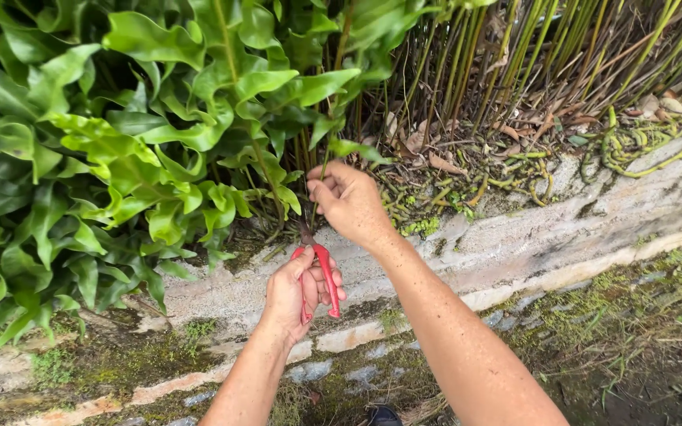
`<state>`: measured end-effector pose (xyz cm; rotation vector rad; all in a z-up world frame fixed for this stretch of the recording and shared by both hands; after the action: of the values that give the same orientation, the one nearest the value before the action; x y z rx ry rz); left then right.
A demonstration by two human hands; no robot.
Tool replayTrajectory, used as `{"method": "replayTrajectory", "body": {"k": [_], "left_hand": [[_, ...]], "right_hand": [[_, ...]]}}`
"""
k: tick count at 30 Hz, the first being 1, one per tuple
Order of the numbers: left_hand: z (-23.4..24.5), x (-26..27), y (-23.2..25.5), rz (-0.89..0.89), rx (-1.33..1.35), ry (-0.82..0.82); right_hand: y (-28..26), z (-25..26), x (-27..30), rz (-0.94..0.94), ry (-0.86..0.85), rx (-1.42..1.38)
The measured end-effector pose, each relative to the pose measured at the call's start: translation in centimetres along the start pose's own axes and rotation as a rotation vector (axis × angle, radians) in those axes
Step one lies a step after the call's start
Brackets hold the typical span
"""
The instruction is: Trimming plant stems from a stone wall using garden shears
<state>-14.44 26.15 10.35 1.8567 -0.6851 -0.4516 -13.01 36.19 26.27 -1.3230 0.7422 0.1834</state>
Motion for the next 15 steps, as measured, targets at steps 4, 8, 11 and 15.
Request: {"method": "replayTrajectory", "body": {"k": [4,8,11,15], "left_hand": [[0.6,0.2,-0.6,0.06,-0.012,0.057],[1.8,-0.1,-2.3,0.119,0.022,0.115],[2.3,0.4,-1.4,0.117,-0.002,0.136],[1.6,1.7,-0.6,0.119,-0.119,0.056]], "right_hand": [[1.8,-1.2,0.0,-0.075,0.137,0.2],[4.1,-2.8,-0.2,-0.283,0.175,0.494],[5.9,-2.2,-0.6,-0.302,0.304,0.362],[1.5,1.5,-0.2,-0.129,0.344,0.085]]}}
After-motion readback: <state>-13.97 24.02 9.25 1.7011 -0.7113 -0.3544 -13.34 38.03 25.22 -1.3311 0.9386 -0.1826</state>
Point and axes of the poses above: each hand's wrist, its own x-axis away from the middle knuckle, its own z-axis out of the back of the hand, y = z × x, the point moved 10 cm from there along -x, towards the middle knuckle, and after that the axes turned 11 degrees about -x, right-handed, at the moved point
